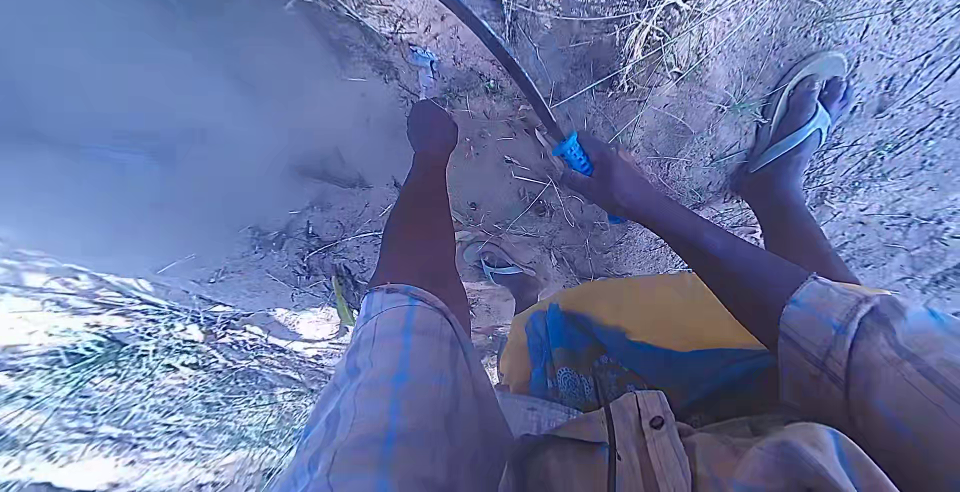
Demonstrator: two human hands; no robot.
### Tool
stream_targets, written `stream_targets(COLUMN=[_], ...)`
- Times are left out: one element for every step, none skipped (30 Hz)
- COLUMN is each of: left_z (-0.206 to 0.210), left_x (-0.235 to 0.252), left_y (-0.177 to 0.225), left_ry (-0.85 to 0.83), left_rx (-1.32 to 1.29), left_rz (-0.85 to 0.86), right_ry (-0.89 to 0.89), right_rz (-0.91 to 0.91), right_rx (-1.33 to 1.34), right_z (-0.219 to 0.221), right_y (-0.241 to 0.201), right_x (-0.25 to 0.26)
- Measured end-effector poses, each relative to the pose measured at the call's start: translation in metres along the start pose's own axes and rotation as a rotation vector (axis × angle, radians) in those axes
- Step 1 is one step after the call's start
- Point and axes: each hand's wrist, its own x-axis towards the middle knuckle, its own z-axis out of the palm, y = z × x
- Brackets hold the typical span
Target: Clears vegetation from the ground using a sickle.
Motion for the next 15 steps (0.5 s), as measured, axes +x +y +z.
stream_targets(left_z=[0.004,0.008,0.012,0.014,0.018,0.026,0.037,0.049,0.058,0.066,0.074,0.079,0.081,0.082,0.082], left_x=[0.001,0.0,-0.002,-0.002,-0.003,-0.005,-0.012,-0.02,-0.025,-0.029,-0.034,-0.04,-0.045,-0.047,-0.047], left_y=[-0.002,-0.004,-0.01,-0.015,-0.02,-0.026,-0.034,-0.041,-0.042,-0.038,-0.033,-0.027,-0.021,-0.014,-0.008], left_ry=[0.012,0.024,0.038,0.05,0.049,0.036,0.006,-0.024,-0.039,-0.041,-0.044,-0.041,-0.028,0.005,0.065], left_rx=[-0.023,-0.046,-0.073,-0.103,-0.129,-0.15,-0.152,-0.147,-0.148,-0.166,-0.197,-0.235,-0.267,-0.289,-0.304], left_rz=[0.016,0.036,0.054,0.073,0.083,0.08,0.071,0.065,0.064,0.068,0.07,0.066,0.051,0.025,-0.015], right_ry=[-0.036,-0.076,-0.119,-0.145,-0.154,-0.177,-0.21,-0.234,-0.235,-0.219,-0.175,-0.123,-0.066,-0.01,0.035], right_rz=[0.053,0.136,0.234,0.304,0.362,0.423,0.479,0.515,0.519,0.489,0.42,0.326,0.21,0.085,-0.014], right_rx=[-0.089,-0.188,-0.268,-0.305,-0.322,-0.334,-0.338,-0.332,-0.316,-0.297,-0.27,-0.248,-0.225,-0.21,-0.211], right_z=[0.004,0.007,0.009,0.008,0.002,-0.006,-0.011,-0.013,-0.018,-0.022,-0.024,-0.023,-0.021,-0.019,-0.016], right_y=[0.007,0.022,0.043,0.068,0.09,0.102,0.106,0.106,0.103,0.094,0.082,0.067,0.049,0.032,0.016], right_x=[0.013,0.018,0.015,0.005,-0.013,-0.035,-0.06,-0.084,-0.098,-0.103,-0.1,-0.089,-0.07,-0.044,-0.015])
